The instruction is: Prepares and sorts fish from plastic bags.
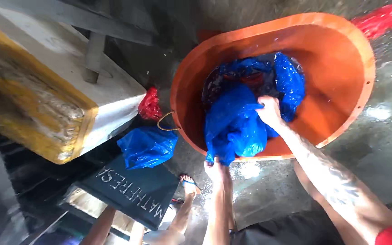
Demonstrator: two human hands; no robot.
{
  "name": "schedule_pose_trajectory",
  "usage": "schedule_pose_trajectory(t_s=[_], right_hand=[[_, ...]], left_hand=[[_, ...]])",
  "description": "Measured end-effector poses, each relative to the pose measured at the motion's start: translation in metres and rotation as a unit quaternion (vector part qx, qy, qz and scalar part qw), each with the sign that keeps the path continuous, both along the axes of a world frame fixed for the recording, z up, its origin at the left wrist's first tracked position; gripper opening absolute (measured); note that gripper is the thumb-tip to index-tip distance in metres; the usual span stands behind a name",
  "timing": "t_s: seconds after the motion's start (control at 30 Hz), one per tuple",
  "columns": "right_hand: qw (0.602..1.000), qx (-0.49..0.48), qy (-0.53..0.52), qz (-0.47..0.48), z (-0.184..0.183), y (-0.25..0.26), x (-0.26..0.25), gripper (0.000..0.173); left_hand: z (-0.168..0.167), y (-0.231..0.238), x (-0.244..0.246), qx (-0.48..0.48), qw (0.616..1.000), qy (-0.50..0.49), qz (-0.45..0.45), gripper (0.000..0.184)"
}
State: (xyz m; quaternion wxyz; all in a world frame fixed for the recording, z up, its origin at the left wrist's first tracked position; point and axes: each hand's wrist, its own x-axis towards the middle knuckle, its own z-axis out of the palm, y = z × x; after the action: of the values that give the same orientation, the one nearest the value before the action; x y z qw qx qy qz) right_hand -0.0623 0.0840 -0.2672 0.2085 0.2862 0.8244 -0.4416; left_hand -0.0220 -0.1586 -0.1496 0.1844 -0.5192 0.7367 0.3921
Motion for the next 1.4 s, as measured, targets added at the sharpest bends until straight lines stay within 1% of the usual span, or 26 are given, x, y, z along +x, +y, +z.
schedule_pose_trajectory(t_s=[0.03,0.1,0.13,0.17,0.23,0.3,0.33,0.37,0.43,0.5,0.53,0.6,0.63,0.67,0.7,0.77,0.8,0.83,0.93,1.03,1.13,1.17,1.23,1.3,1.33,1.4], right_hand=[[0.999,0.035,0.023,-0.010,0.022,0.005,0.010,0.012],[0.995,0.079,0.037,-0.039,0.073,0.018,0.028,0.016],[0.994,0.087,0.030,-0.054,0.093,0.025,0.036,0.014],[0.994,0.087,0.019,-0.070,0.104,0.034,0.041,0.013],[0.994,0.074,-0.043,-0.074,0.101,0.052,0.042,0.036],[0.984,0.077,-0.158,-0.039,0.080,0.073,0.034,0.053],[0.977,0.084,-0.197,-0.023,0.072,0.086,0.032,0.057],[0.974,0.093,-0.205,-0.021,0.068,0.098,0.029,0.058],[0.982,0.109,-0.146,-0.053,0.067,0.114,0.033,0.059],[0.984,0.099,-0.078,-0.128,0.079,0.108,0.057,0.055],[0.981,0.075,-0.061,-0.169,0.086,0.099,0.073,0.055],[0.970,-0.012,-0.058,-0.237,0.081,0.073,0.098,0.073],[0.964,-0.067,-0.074,-0.245,0.072,0.056,0.106,0.082],[0.964,-0.094,-0.090,-0.233,0.062,0.038,0.113,0.087],[0.966,-0.107,-0.096,-0.215,0.054,0.023,0.115,0.082],[0.970,-0.091,-0.102,-0.203,0.056,0.008,0.104,0.053],[0.969,-0.080,-0.105,-0.209,0.069,0.009,0.096,0.044],[0.968,-0.069,-0.101,-0.220,0.085,0.015,0.088,0.040],[0.963,-0.054,-0.064,-0.257,0.145,0.049,0.082,0.041],[0.941,-0.087,-0.003,-0.328,0.205,0.083,0.087,0.040],[0.905,-0.141,0.090,-0.390,0.242,0.094,0.090,0.040],[0.907,-0.137,0.092,-0.387,0.246,0.091,0.088,0.037],[0.937,-0.103,0.052,-0.331,0.238,0.074,0.082,0.030],[0.971,-0.068,0.001,-0.229,0.202,0.044,0.075,0.027],[0.981,-0.067,-0.022,-0.182,0.180,0.024,0.073,0.032],[0.986,-0.113,-0.081,-0.097,0.148,-0.010,0.069,0.042]], left_hand=[[0.008,-0.005,-0.003,-0.033,0.994,-0.036,-0.093,0.031],[0.017,-0.025,-0.005,-0.105,0.956,-0.088,-0.258,0.037],[0.018,-0.033,-0.007,-0.125,0.939,-0.087,-0.309,0.035],[0.019,-0.037,-0.012,-0.129,0.927,-0.082,-0.341,0.030],[0.023,-0.035,-0.029,-0.097,0.914,-0.086,-0.383,0.023],[0.026,-0.018,-0.042,-0.034,0.912,-0.055,-0.404,0.015],[0.028,-0.003,-0.046,0.014,0.918,-0.014,-0.395,0.013],[0.031,0.014,-0.052,0.071,0.926,0.033,-0.370,0.014],[0.042,0.049,-0.058,0.172,0.939,0.090,-0.285,0.017],[0.046,0.071,-0.050,0.222,0.945,0.103,-0.217,0.015],[0.044,0.080,-0.045,0.244,0.942,0.102,-0.206,0.014],[0.038,0.090,-0.033,0.292,0.927,0.086,-0.217,0.019],[0.038,0.092,-0.025,0.305,0.923,0.071,-0.225,0.025],[0.038,0.092,-0.016,0.314,0.920,0.057,-0.228,0.029],[0.038,0.093,-0.009,0.316,0.919,0.047,-0.229,0.031],[0.039,0.092,-0.001,0.310,0.928,0.040,-0.202,0.031],[0.039,0.090,0.000,0.302,0.936,0.041,-0.178,0.030],[0.038,0.086,-0.003,0.293,0.942,0.043,-0.155,0.028],[0.035,0.076,-0.013,0.275,0.952,0.047,-0.124,0.022],[0.032,0.068,-0.024,0.246,0.957,0.016,-0.154,0.022],[0.035,0.067,-0.033,0.251,0.953,-0.026,-0.166,0.024],[0.038,0.071,-0.036,0.265,0.950,-0.022,-0.161,0.022],[0.051,0.086,-0.040,0.288,0.945,0.000,-0.153,0.021],[0.069,0.102,-0.038,0.297,0.944,0.029,-0.138,0.025],[0.080,0.109,-0.036,0.296,0.945,0.044,-0.134,0.026],[0.106,0.120,-0.032,0.296,0.943,0.073,-0.134,0.027]])
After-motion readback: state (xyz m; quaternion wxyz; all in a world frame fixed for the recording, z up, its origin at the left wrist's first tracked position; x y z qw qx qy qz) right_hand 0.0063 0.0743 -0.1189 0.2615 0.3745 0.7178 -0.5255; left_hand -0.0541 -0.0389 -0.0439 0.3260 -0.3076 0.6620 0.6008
